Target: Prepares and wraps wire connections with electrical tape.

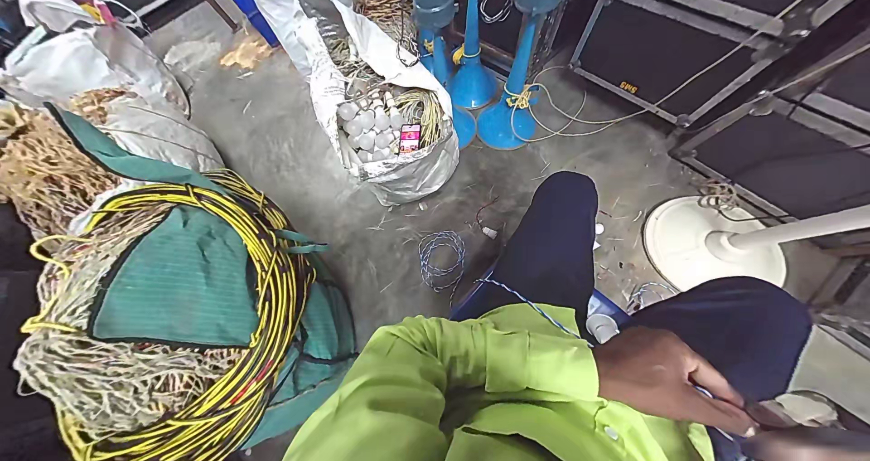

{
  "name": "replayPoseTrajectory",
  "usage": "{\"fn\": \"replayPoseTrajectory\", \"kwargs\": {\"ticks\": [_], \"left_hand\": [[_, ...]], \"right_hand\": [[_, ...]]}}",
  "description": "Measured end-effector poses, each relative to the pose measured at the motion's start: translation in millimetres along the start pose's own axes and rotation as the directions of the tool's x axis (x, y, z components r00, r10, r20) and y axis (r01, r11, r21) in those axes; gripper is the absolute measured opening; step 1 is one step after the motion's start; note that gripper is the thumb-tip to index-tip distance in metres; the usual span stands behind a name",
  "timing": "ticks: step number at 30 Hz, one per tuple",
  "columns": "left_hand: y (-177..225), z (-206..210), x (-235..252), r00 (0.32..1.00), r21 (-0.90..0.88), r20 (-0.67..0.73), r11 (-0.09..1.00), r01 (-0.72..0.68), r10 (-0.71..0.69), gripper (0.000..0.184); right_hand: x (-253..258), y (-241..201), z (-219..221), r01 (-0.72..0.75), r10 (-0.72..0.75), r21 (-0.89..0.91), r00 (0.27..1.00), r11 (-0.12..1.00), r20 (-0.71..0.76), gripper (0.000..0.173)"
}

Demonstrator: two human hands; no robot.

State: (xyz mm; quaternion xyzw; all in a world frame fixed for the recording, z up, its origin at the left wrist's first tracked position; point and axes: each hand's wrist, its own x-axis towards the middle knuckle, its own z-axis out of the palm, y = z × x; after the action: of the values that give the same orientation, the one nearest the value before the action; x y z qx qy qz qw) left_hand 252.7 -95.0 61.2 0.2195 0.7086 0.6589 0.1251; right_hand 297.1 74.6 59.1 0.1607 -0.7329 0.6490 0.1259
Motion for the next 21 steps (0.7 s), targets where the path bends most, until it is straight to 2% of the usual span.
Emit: {"fn": "replayPoseTrajectory", "kwargs": {"ticks": [21], "left_hand": [[-5.3,1.3,1.5,0.999,-0.008,-0.003,0.999,-0.034,0.034,0.020]], "right_hand": [[2.3,5.6,-8.7,-0.014,0.013,0.016,0.999,1.000,0.048,0.023]]}}
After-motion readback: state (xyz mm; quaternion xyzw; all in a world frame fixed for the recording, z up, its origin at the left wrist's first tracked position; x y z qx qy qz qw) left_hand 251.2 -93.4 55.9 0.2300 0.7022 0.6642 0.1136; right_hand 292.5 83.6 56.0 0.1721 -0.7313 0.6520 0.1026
